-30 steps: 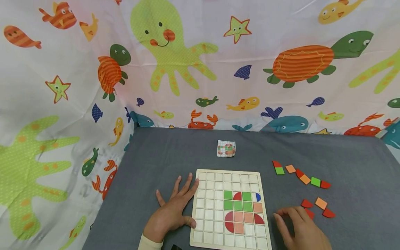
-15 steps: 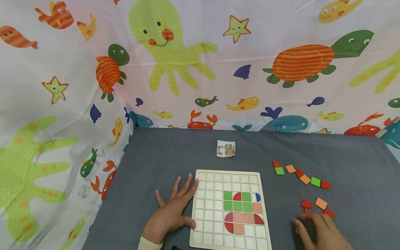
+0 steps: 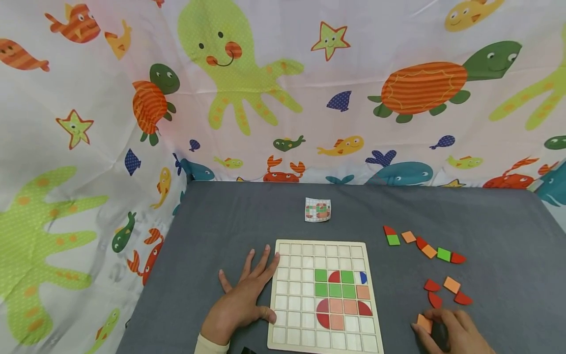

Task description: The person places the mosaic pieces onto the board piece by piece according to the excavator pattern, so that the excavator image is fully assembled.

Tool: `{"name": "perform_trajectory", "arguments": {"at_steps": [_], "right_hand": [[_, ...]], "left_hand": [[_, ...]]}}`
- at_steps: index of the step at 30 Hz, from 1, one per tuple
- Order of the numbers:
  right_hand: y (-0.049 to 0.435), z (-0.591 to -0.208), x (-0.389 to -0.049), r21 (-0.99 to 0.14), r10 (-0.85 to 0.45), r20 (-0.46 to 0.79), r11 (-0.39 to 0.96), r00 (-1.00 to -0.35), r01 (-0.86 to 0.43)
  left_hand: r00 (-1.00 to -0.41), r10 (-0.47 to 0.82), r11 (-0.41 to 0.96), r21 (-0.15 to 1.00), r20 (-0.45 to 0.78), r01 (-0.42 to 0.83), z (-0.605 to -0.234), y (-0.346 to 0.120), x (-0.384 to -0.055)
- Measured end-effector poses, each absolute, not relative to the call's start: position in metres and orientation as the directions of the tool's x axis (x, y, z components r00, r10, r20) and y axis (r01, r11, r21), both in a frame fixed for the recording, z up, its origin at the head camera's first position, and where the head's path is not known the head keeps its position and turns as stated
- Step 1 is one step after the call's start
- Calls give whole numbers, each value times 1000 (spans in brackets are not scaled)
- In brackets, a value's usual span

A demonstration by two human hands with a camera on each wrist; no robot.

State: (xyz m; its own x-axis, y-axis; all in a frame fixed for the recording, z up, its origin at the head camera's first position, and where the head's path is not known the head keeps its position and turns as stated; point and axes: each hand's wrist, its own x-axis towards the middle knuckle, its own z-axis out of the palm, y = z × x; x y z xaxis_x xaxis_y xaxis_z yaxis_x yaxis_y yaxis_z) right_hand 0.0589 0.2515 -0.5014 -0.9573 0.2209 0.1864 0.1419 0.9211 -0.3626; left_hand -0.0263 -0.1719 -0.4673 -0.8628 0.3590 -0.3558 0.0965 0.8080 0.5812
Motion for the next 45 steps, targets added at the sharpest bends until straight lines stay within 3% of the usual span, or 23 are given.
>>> {"name": "perform_trajectory", "arguments": {"at_steps": [13,21,34,42,45], "right_hand": [[246,-504,61,-397,216,248,912,-944,104],[242,-500,59,-377,241,128,909,-962,178],[232,-489,45,-347,173,-178,910,-969,227],[191,-482,57,-392,96,53,917,-994,68],[174,-477,60,-411,83,15,909,-996,69]], "left_hand": [[-872,355,813,571,-336,111,-467,-172,-27],[-871,365,801,587,-328,115,-467,-173,-27],[-868,356,811,575,-345,104,-466,-172,-26],[-871,350,810,578,-345,97,-467,-172,-26],[-871,349,810,579,-347,94,-467,-172,-26]]}}
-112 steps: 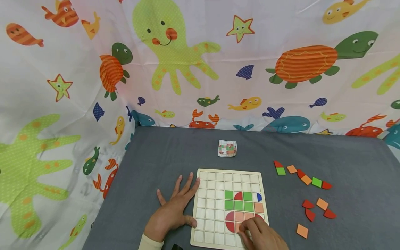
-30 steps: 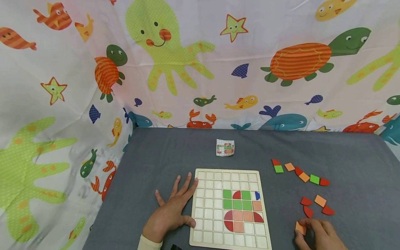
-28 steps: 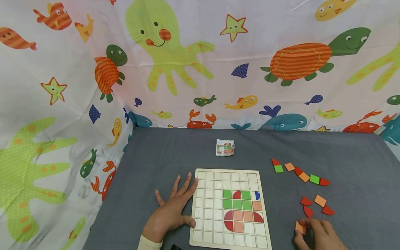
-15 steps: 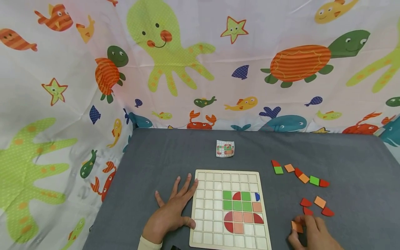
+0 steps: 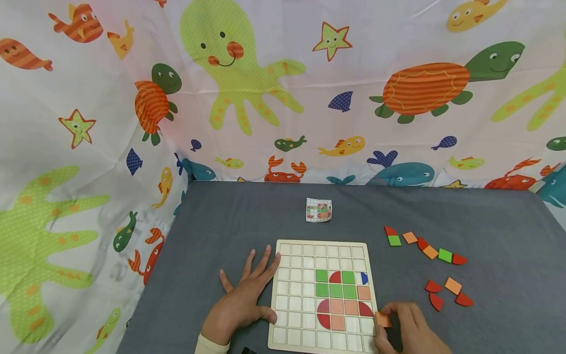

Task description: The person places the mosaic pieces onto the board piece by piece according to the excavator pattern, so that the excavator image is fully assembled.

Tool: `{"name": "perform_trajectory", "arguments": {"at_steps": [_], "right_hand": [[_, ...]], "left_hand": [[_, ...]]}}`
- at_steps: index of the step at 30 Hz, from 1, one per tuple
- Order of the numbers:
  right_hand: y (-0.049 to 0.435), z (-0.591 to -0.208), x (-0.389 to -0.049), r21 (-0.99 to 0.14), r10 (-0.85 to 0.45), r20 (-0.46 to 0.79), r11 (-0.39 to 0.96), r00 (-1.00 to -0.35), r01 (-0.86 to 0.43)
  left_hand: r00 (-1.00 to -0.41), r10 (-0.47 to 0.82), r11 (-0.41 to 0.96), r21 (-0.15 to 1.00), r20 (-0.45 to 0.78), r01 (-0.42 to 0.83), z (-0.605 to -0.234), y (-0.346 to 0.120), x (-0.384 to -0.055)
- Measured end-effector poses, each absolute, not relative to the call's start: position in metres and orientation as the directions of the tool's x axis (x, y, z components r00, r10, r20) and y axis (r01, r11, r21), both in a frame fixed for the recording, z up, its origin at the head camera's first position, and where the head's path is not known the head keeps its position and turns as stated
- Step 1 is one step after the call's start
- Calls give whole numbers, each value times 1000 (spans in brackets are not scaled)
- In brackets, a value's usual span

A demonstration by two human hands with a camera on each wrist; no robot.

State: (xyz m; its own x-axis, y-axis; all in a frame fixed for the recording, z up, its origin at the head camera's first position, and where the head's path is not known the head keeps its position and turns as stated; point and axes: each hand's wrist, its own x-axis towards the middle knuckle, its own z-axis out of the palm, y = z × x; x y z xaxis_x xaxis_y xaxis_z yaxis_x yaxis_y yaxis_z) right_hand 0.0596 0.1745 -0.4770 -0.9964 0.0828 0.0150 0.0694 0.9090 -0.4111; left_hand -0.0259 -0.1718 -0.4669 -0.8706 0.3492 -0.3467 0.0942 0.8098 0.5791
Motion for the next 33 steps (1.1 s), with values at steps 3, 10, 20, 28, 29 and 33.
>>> {"name": "perform_trajectory", "arguments": {"at_steps": [3,10,20,28,29,33], "right_hand": [[160,-472,62,-425,73,-50,901,-996,88],[142,-481,68,-422,-16,221,900,-975,-111],[138,-483,67,-405,-51,220,904,-974,-138],[135,-485,67,-365,-68,215,920,-974,-144],[135,-485,67,-360,-71,215,921,-974,-147],[136,-484,66,-356,-84,216,921,-973,-158]], "left_hand": [[-868,353,808,581,-349,95,-467,-172,-26],[-867,358,803,588,-346,97,-466,-173,-26],[-868,356,802,589,-346,94,-465,-173,-26],[-869,370,786,610,-329,104,-466,-173,-26],[-868,370,787,608,-331,103,-466,-173,-26],[-867,361,798,594,-344,97,-466,-173,-26]]}}
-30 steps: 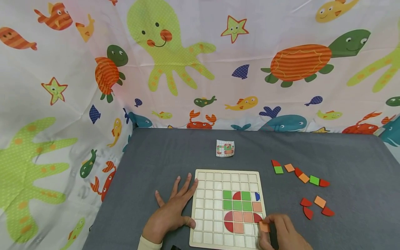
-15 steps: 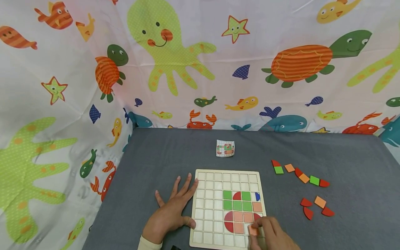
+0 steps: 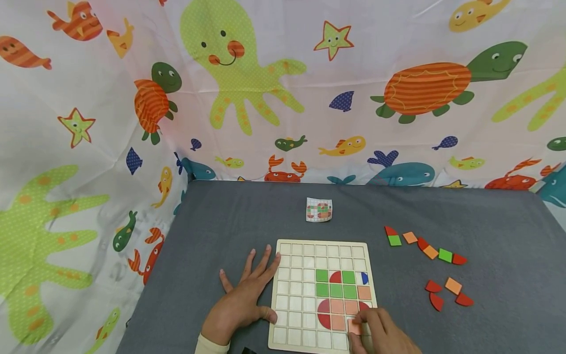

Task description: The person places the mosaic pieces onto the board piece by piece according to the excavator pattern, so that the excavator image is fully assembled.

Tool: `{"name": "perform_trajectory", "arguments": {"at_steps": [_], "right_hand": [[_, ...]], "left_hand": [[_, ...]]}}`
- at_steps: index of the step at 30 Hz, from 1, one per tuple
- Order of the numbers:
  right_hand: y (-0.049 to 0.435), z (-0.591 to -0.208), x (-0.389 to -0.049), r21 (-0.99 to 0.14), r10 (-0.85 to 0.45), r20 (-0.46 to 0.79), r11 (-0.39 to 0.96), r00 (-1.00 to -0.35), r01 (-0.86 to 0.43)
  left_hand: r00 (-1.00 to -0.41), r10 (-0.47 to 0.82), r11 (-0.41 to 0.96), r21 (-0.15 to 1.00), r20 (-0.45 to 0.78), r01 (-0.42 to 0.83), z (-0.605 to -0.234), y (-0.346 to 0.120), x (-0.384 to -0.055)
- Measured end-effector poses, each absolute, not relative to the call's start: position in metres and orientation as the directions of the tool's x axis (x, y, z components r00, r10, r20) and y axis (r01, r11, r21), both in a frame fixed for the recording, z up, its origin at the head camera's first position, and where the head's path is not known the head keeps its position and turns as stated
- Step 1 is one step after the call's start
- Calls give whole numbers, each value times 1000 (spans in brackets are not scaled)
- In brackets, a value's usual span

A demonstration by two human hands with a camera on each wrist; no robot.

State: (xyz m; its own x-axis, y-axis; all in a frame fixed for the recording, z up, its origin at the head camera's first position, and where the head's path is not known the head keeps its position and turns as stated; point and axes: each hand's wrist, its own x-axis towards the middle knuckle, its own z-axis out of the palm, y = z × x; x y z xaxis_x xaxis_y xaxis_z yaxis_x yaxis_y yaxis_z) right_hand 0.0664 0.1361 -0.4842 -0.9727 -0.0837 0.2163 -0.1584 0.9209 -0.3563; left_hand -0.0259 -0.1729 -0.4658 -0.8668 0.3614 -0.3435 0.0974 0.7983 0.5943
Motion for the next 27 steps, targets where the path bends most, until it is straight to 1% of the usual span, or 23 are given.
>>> {"name": "perform_trajectory", "arguments": {"at_steps": [6,11,18,27], "right_hand": [[142,-486,67,-364,-97,258,912,-961,-190],[142,-490,68,-375,-87,258,909,-962,-182],[142,-494,66,-391,-106,308,892,-946,-227],[142,-494,64,-389,-121,289,891,-950,-233]], "left_hand": [[-866,357,806,584,-351,96,-465,-172,-26],[-868,358,801,590,-344,97,-466,-172,-26],[-868,362,799,593,-340,101,-467,-173,-27],[-876,372,782,612,-307,118,-475,-175,-27]]}}
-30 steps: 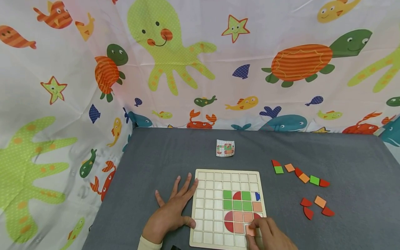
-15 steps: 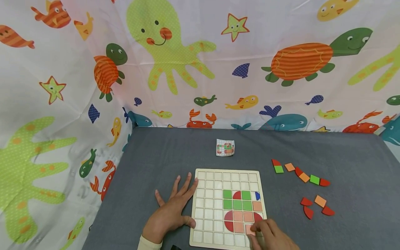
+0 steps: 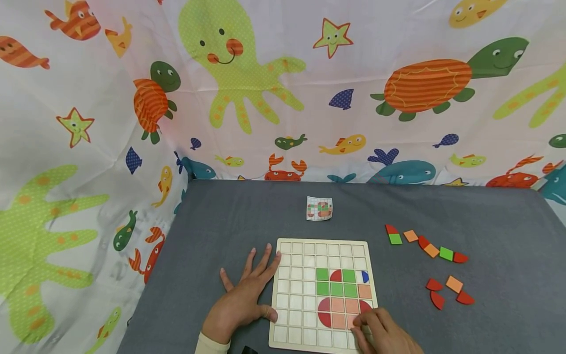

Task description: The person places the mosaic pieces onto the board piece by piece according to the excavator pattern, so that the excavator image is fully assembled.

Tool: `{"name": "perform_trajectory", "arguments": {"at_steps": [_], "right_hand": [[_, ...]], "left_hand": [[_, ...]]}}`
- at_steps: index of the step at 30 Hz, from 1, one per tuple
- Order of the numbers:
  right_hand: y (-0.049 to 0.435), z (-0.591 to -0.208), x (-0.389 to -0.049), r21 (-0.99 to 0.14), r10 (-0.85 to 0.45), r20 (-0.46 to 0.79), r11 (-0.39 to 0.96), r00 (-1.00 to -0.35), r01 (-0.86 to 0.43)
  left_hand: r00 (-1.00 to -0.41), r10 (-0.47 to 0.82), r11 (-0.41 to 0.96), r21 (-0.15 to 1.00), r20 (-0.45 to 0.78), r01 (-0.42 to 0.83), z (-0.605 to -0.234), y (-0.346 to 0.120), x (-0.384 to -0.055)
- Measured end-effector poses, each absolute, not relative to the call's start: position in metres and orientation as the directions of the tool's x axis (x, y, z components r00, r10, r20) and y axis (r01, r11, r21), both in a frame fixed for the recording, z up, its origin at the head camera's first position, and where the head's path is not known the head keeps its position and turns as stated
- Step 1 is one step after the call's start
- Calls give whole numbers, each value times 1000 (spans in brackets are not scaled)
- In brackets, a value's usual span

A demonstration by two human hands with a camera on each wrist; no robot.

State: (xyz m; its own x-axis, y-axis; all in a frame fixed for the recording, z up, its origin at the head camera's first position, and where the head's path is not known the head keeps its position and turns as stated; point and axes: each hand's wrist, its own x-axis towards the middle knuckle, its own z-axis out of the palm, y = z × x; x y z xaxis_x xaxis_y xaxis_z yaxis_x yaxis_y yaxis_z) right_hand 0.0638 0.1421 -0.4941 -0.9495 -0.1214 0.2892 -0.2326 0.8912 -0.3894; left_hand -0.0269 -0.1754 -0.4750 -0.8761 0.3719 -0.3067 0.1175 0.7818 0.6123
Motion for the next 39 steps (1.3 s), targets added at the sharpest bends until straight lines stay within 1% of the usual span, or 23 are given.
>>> {"name": "perform_trajectory", "arguments": {"at_steps": [6,7,9,11,14,16,19,24,28,35,39], "right_hand": [[146,-494,62,-394,-136,296,884,-946,-250],[147,-494,61,-393,-137,299,884,-945,-252],[150,-490,60,-406,-116,262,887,-958,-218],[155,-484,57,-421,-80,177,895,-981,-149],[165,-475,53,-408,-13,69,912,-998,-40],[174,-473,50,-398,21,36,917,-999,5],[185,-474,47,-394,57,96,919,-994,14],[200,-475,43,-387,105,181,922,-978,27],[215,-475,39,-387,145,203,920,-968,57],[236,-474,35,-403,234,265,908,-936,113],[241,-472,32,-402,303,246,896,-921,187]], "left_hand": [[-874,380,784,607,-304,129,-484,-178,-27],[-873,374,788,604,-314,120,-481,-177,-27],[-873,366,793,599,-323,110,-480,-176,-27],[-871,357,798,594,-337,97,-475,-175,-27],[-871,362,792,603,-332,99,-476,-176,-26],[-873,368,789,604,-319,112,-477,-176,-26],[-878,380,781,608,-289,138,-487,-179,-27],[-880,384,782,605,-279,149,-489,-179,-26],[-877,386,785,601,-286,150,-482,-177,-26],[-877,389,782,605,-282,152,-483,-178,-26],[-877,387,781,606,-284,148,-482,-177,-26]]}}
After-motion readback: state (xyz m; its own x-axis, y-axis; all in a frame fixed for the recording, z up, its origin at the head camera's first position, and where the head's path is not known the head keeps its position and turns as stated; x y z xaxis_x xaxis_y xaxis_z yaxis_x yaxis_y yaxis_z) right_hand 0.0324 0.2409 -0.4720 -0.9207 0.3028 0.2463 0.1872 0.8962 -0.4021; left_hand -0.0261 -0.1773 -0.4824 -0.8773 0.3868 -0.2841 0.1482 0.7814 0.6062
